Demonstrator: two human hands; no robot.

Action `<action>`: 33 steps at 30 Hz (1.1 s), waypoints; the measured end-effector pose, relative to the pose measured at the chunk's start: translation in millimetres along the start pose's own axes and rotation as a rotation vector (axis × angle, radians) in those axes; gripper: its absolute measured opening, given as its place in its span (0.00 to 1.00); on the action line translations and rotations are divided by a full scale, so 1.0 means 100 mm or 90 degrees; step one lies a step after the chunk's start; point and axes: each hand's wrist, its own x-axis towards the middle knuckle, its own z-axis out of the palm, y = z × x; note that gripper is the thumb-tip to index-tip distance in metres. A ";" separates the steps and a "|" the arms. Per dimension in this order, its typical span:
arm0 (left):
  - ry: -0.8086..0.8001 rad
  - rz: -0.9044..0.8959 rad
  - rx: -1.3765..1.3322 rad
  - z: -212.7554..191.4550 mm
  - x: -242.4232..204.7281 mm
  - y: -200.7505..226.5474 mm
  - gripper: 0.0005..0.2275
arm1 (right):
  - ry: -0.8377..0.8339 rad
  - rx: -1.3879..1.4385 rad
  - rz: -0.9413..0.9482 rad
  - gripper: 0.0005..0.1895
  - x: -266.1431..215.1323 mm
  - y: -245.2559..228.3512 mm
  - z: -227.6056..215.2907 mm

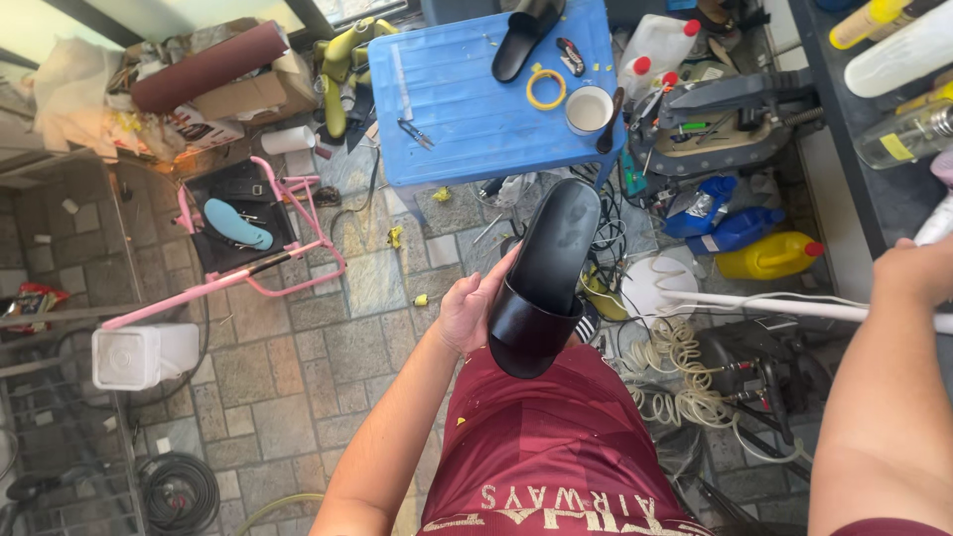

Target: The person uses a hairdryer to dry a black slide, then applies a coating with a spray gun, and dries it again with the hairdryer. The person handles the slide repeatedly, rotating it to cover different areas.

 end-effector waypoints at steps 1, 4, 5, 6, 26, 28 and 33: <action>-0.005 0.002 0.002 0.02 -0.01 0.02 0.51 | -0.061 0.018 0.066 0.24 0.01 -0.09 -0.08; -0.020 -0.002 0.012 0.06 0.00 0.07 0.52 | -0.127 0.191 0.112 0.25 -0.24 -0.54 -0.35; -0.020 -0.003 0.016 0.08 0.00 0.08 0.52 | -0.115 0.368 0.017 0.27 -0.47 -0.78 -0.42; -0.018 -0.003 0.021 0.09 0.00 0.08 0.53 | -0.136 0.538 -0.086 0.29 -0.74 -1.06 -0.46; -0.100 -0.079 0.059 0.21 0.01 0.25 0.54 | -0.498 0.824 -0.186 0.33 -2.69 -2.98 -1.11; -0.094 -0.075 0.068 0.20 -0.01 0.27 0.54 | -0.535 0.790 -0.274 0.48 -2.69 -2.94 -1.21; -0.095 -0.075 0.080 0.16 0.02 0.26 0.54 | -0.512 0.770 -0.194 0.34 -2.67 -2.88 -1.02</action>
